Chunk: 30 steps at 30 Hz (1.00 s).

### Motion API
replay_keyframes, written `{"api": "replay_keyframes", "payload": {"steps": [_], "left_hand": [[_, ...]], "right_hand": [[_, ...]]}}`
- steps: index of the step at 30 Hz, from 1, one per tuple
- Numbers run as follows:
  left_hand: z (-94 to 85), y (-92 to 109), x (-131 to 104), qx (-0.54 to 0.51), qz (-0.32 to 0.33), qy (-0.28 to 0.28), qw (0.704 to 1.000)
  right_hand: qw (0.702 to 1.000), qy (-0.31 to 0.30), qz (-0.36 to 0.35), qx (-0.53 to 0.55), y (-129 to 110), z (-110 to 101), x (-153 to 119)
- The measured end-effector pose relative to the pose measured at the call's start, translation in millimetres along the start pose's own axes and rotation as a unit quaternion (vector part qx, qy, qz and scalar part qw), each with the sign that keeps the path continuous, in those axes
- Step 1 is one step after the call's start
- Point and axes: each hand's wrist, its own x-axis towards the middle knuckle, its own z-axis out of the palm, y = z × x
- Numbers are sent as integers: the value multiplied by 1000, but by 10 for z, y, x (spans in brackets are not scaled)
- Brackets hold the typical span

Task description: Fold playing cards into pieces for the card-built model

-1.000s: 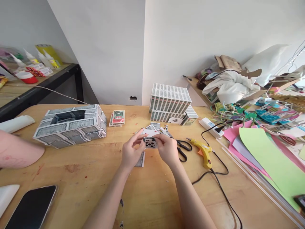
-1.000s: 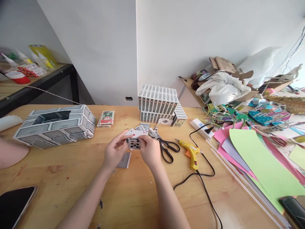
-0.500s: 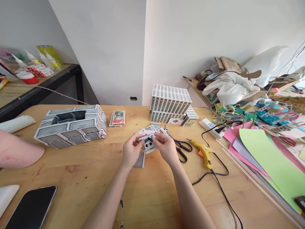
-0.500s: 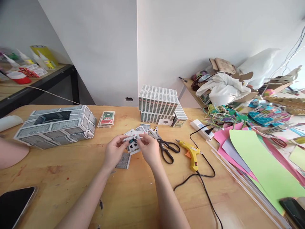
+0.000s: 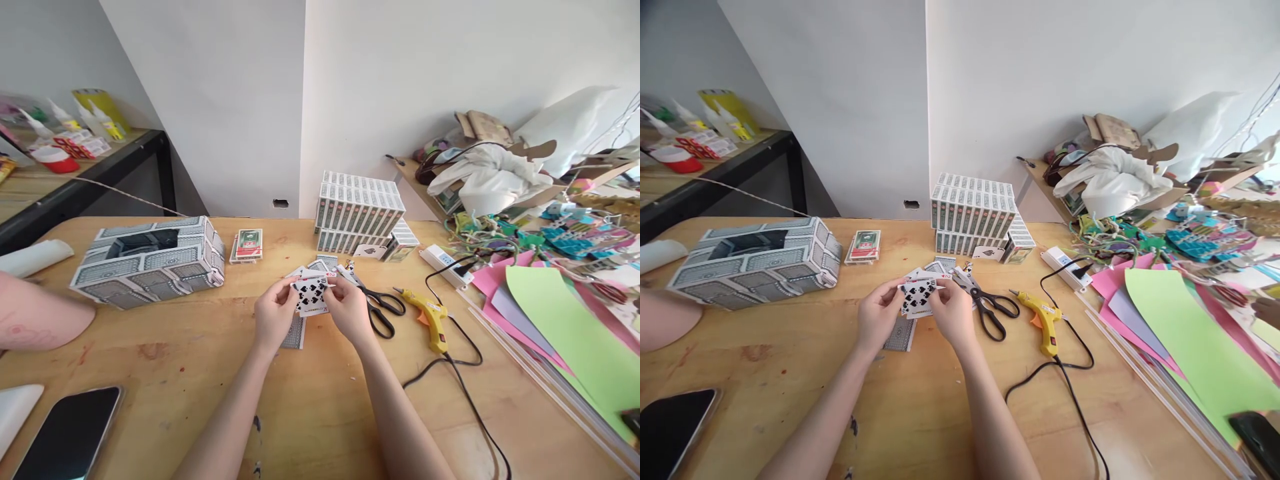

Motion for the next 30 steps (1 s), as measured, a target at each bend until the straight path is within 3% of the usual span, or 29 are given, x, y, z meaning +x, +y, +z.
{"api": "replay_keyframes", "payload": {"steps": [7,14,19,22,26,30], "left_hand": [[-43,64,13,1,14,-36,999],[-121,127,26,-67,-21,-85,994],[-163,128,45,-26,-42,-96,994],[-158,131,51,14,-17,-82,996],[-125,140,40,36,6,-96,995],[-99,137,19,97,39,-92,990]], "right_hand": [[994,-29,16,100,87,-4,42],[975,-83,46,203,-37,-48,-9],[966,-123,62,218,-43,-43,-11],[975,-116,47,183,2,-30,6],[996,-56,-25,70,57,-13,21],[997,-21,-79,10,67,5,11]]}}
